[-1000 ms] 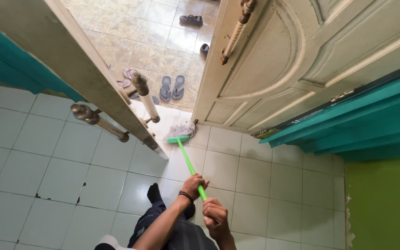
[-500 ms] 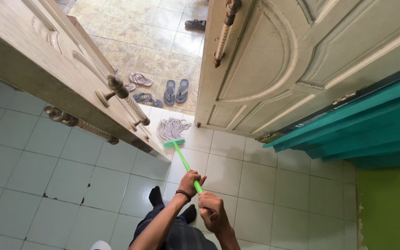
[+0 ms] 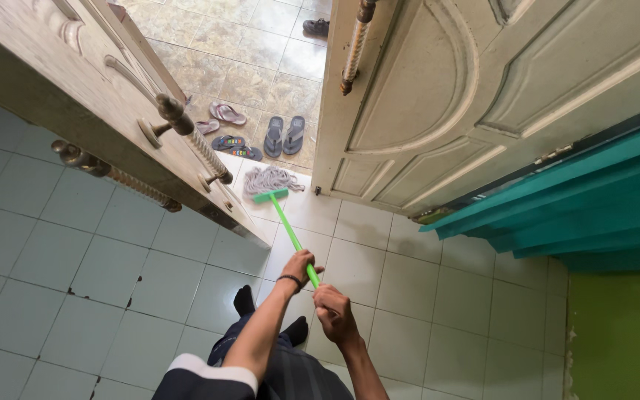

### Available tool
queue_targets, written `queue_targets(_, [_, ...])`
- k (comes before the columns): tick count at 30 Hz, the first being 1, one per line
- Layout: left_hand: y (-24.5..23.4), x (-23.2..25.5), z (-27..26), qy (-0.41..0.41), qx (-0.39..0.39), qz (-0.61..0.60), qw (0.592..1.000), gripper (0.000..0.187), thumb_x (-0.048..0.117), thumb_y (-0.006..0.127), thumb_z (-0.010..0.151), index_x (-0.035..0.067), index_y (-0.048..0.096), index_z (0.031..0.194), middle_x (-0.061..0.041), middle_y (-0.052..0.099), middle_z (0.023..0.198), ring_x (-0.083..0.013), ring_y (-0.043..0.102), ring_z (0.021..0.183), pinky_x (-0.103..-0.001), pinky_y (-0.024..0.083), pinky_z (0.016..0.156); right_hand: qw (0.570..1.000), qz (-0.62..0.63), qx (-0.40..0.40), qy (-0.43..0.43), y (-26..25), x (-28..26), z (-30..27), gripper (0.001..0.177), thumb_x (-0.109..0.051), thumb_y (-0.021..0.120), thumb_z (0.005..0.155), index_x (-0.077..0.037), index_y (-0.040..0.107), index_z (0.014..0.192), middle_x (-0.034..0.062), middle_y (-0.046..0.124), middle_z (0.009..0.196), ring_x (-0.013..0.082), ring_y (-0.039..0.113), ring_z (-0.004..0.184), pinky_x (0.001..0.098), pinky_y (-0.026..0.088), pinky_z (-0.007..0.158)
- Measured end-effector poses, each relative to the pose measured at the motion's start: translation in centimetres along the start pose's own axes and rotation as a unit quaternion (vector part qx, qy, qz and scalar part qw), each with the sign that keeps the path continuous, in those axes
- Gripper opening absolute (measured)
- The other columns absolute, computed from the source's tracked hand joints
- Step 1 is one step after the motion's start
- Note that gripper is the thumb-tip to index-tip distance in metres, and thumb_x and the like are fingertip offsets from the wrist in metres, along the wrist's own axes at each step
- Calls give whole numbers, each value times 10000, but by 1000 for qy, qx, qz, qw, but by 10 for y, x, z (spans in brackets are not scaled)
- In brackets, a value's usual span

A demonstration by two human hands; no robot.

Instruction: The person mops the tiled floor using a mop with a green handle, pushing and pulling it across the tiles and near the base of a white double door.

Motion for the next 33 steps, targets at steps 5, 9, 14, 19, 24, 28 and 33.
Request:
queue_targets(5, [-12, 6, 3, 12, -10, 32, 999, 373, 369, 810, 819, 40, 675, 707, -141, 642, 852, -367, 625, 891, -472, 514, 811, 1000, -4, -27, 14, 2, -10, 7, 37, 57, 504, 789, 33, 522, 770, 142, 571, 767, 317, 647, 850, 474, 500, 1075])
queue_targets(9, [-17, 55, -17, 62, -30, 12, 998, 440, 393, 796, 843, 50, 663, 602, -142, 617, 684, -360, 620, 805, -461, 507, 787, 1000, -18, -3, -16, -17, -52, -2, 32, 13, 531, 714, 16, 499, 712, 139, 510, 695, 317, 558, 709, 435, 544, 906])
queue_targets(14, [-12, 101, -46, 90, -28, 0, 996, 465, 369, 756, 891, 63, 655, 556, -123, 610, 647, -338, 616, 770, -462, 499, 745, 999, -29, 8, -41, -30, -83, -18, 99, -53, 564, 676, -16, 476, 650, 108, 485, 617, 304, 584, 692, 397, 523, 705])
queue_targets(19, [10, 90, -72, 119, -57, 11, 991, 342, 310, 725, 869, 85, 691, 612, -83, 663, 692, -301, 640, 813, -445, 523, 746, 999, -36, -24, -26, -12, -71, -29, 108, -82, 583, 692, -15, 511, 647, 109, 538, 627, 315, 612, 721, 402, 523, 689])
queue_targets(24, [15, 65, -61, 142, -35, 37, 989, 314, 291, 758, 846, 89, 702, 612, -83, 674, 699, -302, 647, 807, -442, 528, 735, 998, -43, 5, -50, -4, -59, -24, 118, -72, 596, 674, -18, 496, 640, 117, 509, 624, 301, 603, 712, 401, 523, 693])
queue_targets(28, [-2, 23, -34, 91, -14, 69, 993, 240, 277, 801, 805, 100, 728, 661, -93, 681, 746, -309, 656, 802, -452, 529, 710, 995, -63, -17, -75, 18, -41, -8, 57, 37, 533, 677, -8, 498, 682, 125, 525, 671, 331, 617, 776, 429, 543, 750])
queue_targets(33, [-30, -3, 7, 14, -2, 78, 997, 299, 310, 833, 778, 72, 703, 651, -122, 652, 805, -345, 638, 833, -470, 516, 748, 999, -38, -24, -20, 21, -38, 19, 57, 82, 533, 736, 27, 522, 727, 129, 557, 732, 313, 620, 776, 464, 543, 919])
Point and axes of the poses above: each hand's wrist, its own z-axis towards the middle knuckle, its own y-axis out of the palm, x = y × z, the point moved 10 cm from there along z, towards the middle knuckle
